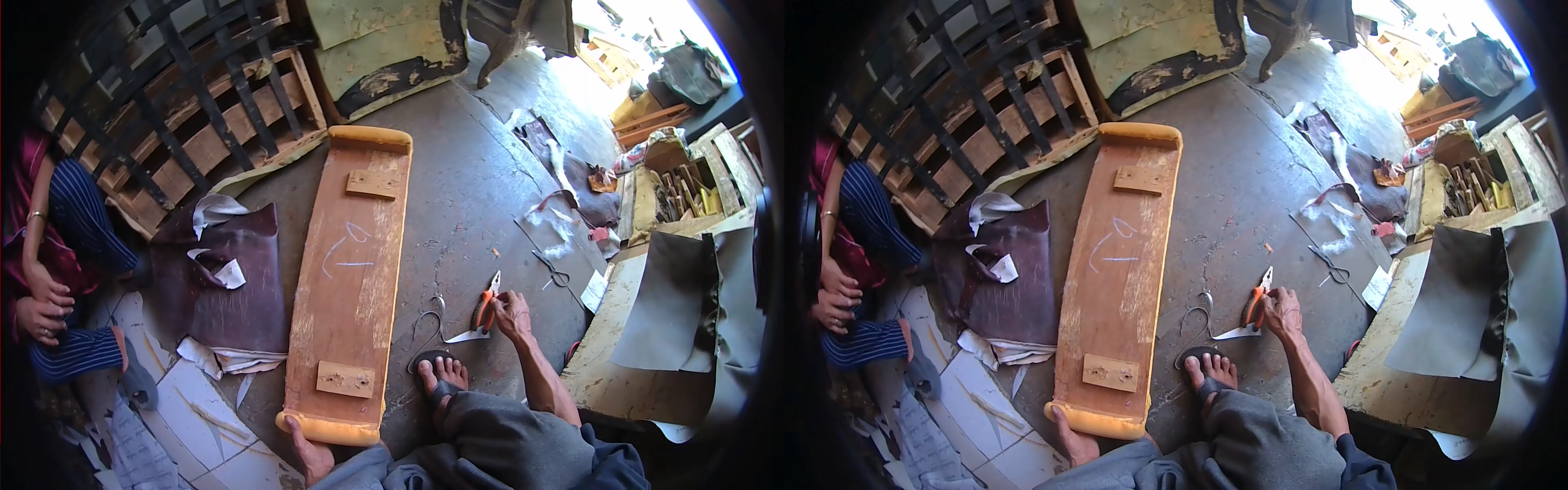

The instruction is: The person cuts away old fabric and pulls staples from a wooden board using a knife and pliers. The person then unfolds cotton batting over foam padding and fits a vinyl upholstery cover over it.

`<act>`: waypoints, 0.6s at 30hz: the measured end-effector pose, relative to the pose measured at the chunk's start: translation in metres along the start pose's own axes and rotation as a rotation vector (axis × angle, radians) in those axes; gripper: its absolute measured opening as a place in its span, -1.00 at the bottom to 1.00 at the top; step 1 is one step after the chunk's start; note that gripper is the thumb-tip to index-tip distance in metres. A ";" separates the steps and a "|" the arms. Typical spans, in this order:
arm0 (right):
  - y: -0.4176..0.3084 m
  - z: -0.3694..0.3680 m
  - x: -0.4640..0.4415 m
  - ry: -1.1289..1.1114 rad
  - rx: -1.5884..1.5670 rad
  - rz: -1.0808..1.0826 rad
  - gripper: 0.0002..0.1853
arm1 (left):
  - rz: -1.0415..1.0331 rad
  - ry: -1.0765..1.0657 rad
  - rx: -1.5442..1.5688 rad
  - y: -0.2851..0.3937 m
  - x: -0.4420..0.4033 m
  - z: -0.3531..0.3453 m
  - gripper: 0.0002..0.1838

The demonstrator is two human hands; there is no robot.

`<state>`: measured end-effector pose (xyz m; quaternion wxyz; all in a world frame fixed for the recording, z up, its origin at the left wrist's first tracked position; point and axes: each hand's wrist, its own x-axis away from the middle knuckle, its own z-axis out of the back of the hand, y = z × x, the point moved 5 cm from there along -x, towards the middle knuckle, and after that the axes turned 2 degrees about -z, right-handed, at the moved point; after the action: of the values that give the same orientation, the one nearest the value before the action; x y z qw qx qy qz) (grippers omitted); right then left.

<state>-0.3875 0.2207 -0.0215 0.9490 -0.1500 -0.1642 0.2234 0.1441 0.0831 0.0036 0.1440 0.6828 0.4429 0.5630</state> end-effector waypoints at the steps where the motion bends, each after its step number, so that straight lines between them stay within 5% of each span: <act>1: 0.008 0.004 -0.003 0.097 0.035 0.014 -0.58 | 0.002 -0.012 -0.005 0.001 -0.001 -0.001 -0.28; 5: 0.083 0.024 -0.040 0.343 0.126 -0.038 -0.56 | -0.035 -0.091 -0.135 0.028 0.012 -0.023 -0.29; 7: 0.144 0.033 -0.062 0.340 0.148 -0.243 -0.48 | -0.277 -0.442 -0.288 0.050 0.040 -0.073 -0.23; 9: 0.175 0.066 -0.071 0.321 0.147 -0.410 -0.40 | -0.007 -0.077 -0.098 0.035 -0.031 0.001 -0.22; 10: 0.173 0.077 -0.070 0.289 0.149 -0.456 -0.32 | -0.133 -0.240 -0.159 0.050 -0.025 -0.004 -0.22; 11: 0.170 0.083 -0.073 0.248 0.147 -0.495 -0.24 | -0.003 -0.205 -0.106 0.065 -0.033 -0.019 -0.21; 13: 0.171 0.089 -0.086 0.235 0.157 -0.456 -0.17 | -0.505 -0.384 -0.598 0.095 -0.026 -0.022 -0.24; 15: 0.181 0.074 -0.111 0.150 0.315 -0.162 -0.17 | -0.200 -0.135 -0.523 0.127 -0.034 -0.053 -0.22; 16: 0.195 0.058 -0.125 0.040 0.203 -0.175 -0.16 | -0.243 -0.202 -0.549 0.133 -0.046 -0.051 -0.07; 18: 0.169 0.055 -0.121 0.064 0.226 -0.303 -0.32 | -0.143 -0.121 -0.294 0.138 -0.074 -0.060 -0.26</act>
<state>-0.5740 0.3202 -0.0617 0.9873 -0.0231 -0.1286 0.0902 0.1535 -0.0703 0.0712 0.3085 0.6539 0.3934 0.5679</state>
